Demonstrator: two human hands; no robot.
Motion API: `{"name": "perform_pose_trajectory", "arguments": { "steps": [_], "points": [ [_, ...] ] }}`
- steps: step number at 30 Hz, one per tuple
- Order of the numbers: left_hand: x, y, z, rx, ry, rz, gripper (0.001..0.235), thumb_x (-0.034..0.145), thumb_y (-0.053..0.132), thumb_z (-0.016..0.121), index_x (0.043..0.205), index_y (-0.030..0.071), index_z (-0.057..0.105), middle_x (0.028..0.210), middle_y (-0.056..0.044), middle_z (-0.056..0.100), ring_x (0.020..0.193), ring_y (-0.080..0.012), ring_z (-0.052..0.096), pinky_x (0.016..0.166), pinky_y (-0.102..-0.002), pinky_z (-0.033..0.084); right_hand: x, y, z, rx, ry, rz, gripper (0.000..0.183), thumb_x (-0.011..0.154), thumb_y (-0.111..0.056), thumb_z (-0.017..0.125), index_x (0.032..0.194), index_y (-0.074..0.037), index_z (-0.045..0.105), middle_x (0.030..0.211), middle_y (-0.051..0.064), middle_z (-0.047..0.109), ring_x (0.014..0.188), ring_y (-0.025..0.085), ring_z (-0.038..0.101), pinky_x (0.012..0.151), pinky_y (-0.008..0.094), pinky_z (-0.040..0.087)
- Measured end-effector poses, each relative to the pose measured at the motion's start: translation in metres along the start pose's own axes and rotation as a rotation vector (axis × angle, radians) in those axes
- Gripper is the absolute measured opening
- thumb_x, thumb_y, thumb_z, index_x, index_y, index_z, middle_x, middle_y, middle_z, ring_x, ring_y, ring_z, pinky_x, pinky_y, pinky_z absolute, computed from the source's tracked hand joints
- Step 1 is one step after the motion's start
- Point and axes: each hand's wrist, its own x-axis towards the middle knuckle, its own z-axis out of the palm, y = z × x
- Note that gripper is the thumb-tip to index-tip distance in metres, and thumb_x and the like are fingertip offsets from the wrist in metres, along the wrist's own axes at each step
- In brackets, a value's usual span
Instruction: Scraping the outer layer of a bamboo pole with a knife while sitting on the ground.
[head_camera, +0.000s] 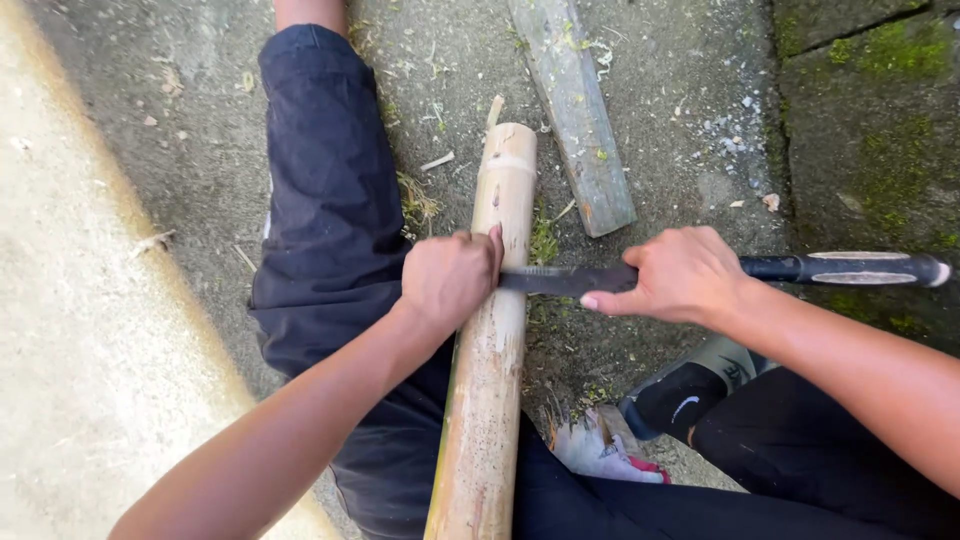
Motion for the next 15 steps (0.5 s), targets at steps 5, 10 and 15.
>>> {"name": "perform_pose_trajectory", "arguments": {
  "steps": [5,10,15],
  "points": [
    [0.056,-0.022,0.033,0.05,-0.056,-0.058,0.057,0.108,0.034,0.042,0.062,0.011,0.067,0.059,-0.013,0.067,0.049,-0.0331,0.066,0.049,-0.044,0.055,0.038,0.016,-0.003,-0.009,-0.024,0.066,0.089,0.068,-0.096,0.038,0.066,-0.015,0.074,0.053,0.008,0.062,0.059,0.028,0.072,0.058,0.044,0.057],
    [0.111,-0.048,0.052,0.087,-0.037,-0.057,0.057,0.108,0.035,0.038,0.065,0.015,0.071,0.064,-0.012,0.069,0.056,-0.034,0.07,0.056,-0.045,0.058,0.069,0.025,-0.005,0.08,0.185,0.114,0.089,0.069,-0.098,0.042,0.066,-0.015,0.076,0.052,0.008,0.058,0.058,0.029,0.064,0.058,0.042,0.051],
    [0.052,-0.015,0.008,0.112,-0.179,0.013,0.055,0.107,0.034,0.041,0.065,0.015,0.071,0.062,-0.011,0.069,0.055,-0.0314,0.07,0.053,-0.044,0.057,0.004,-0.008,-0.014,0.118,-0.048,0.164,0.09,0.073,-0.094,0.039,0.064,-0.011,0.073,0.052,0.009,0.062,0.054,0.026,0.069,0.058,0.042,0.057]
  ]
}}
